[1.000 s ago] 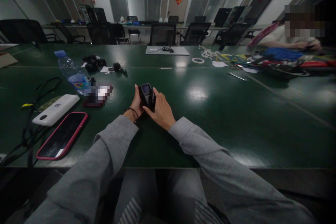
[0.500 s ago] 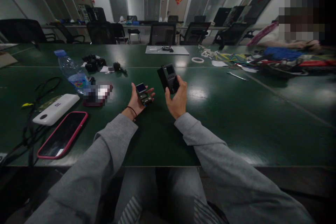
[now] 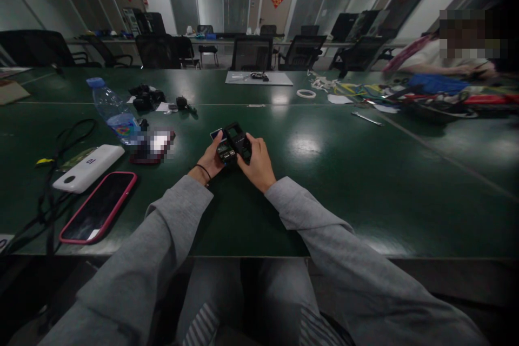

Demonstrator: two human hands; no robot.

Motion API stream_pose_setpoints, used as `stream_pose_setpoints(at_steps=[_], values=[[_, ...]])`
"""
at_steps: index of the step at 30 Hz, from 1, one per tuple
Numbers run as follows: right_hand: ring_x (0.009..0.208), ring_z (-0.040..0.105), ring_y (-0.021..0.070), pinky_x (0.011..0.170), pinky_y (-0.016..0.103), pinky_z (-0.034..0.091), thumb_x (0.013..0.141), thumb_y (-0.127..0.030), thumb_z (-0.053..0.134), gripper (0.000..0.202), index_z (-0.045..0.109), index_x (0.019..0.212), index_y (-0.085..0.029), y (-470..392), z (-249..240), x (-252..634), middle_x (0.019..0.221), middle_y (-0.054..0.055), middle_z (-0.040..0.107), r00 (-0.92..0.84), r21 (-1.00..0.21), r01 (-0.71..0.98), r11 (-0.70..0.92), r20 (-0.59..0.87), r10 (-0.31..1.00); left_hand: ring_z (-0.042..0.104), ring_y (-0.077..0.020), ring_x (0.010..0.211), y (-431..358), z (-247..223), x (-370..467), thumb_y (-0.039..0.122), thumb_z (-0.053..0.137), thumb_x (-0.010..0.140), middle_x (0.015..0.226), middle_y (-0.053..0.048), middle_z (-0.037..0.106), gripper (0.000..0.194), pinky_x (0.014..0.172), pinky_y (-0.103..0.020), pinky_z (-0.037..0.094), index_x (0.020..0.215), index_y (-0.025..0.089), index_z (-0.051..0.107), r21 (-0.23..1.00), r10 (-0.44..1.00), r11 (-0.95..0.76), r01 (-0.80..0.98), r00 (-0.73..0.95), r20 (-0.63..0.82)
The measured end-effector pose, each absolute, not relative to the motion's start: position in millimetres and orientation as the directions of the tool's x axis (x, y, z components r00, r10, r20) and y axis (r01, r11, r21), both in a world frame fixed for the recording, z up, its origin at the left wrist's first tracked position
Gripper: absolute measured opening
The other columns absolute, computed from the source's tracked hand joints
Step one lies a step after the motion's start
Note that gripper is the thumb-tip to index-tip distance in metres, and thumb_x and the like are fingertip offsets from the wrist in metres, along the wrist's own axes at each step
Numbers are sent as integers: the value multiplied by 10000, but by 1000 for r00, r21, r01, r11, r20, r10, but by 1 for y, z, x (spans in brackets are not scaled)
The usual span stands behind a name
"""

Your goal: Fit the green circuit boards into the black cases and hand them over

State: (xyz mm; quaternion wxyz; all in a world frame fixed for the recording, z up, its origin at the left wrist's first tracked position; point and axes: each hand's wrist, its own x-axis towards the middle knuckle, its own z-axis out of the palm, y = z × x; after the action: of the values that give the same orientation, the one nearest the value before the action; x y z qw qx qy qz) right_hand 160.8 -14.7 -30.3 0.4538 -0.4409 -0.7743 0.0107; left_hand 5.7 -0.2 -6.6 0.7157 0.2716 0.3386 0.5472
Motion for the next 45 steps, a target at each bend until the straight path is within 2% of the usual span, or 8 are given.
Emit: stream_pose_setpoints(at_steps=[2,4,8,13,23,32,38,45], values=[[1141,455,283,1012,505,455,840,-265,552,638,333,1424,-133,-14,-30,162,1183,151,450,-212,-428,649,629,692,690,676,-172,789,0,-9,5,390,733,775,899,-54,728,444,768,-313,533,1155,174,653,771,973,231,-594,141,-183],[1186,431,291,1035,528,433,814,-241,559,675,307,1434,-149,-16,-29,162,1232,158,426,-229,-433,626,649,693,684,666,-158,747,-1,-9,4,322,767,739,908,-50,727,481,736,-302,529,1183,183,644,778,977,214,-591,117,-180],[1276,367,296,1089,548,384,762,-219,575,767,242,1451,-164,-19,-27,159,1320,166,371,-274,-448,574,685,684,676,668,-156,735,-1,-8,2,294,778,717,918,-44,733,526,687,-283,523,1215,196,638,780,978,207,-591,101,-183],[1316,364,270,1124,520,367,783,-199,540,789,163,1475,-158,-19,-29,159,1362,170,358,-337,-476,476,739,678,654,677,-144,710,-2,-7,1,239,781,694,868,-21,736,586,653,-257,524,1254,198,615,790,979,202,-579,114,-166],[1324,368,275,1125,523,361,809,-192,540,768,158,1474,-159,-16,-33,160,1376,171,362,-322,-443,495,747,705,632,682,-170,741,1,-8,-2,238,795,669,881,-44,733,634,704,-294,533,1270,188,599,832,987,158,-531,111,-116],[1326,358,269,1135,509,353,812,-158,520,756,158,1476,-151,-16,-33,162,1377,167,357,-323,-420,512,749,714,621,687,-196,829,-2,-6,-2,231,798,670,1020,-71,730,648,719,-314,535,1281,202,583,842,990,127,-525,114,-79],[1308,376,269,1125,514,365,826,-142,510,720,190,1470,-149,-16,-32,162,1359,168,377,-273,-422,554,718,723,635,689,-190,796,-2,-8,-1,232,800,673,982,-68,737,631,711,-309,536,1267,181,596,833,990,129,-538,120,-75],[1322,368,260,1149,488,357,848,-153,531,756,151,1500,-182,-17,-31,163,1399,143,360,-256,-441,514,736,740,622,696,-179,780,-2,-6,-1,229,797,672,940,-47,746,667,707,-289,542,1299,184,577,822,986,147,-549,152,-74]])
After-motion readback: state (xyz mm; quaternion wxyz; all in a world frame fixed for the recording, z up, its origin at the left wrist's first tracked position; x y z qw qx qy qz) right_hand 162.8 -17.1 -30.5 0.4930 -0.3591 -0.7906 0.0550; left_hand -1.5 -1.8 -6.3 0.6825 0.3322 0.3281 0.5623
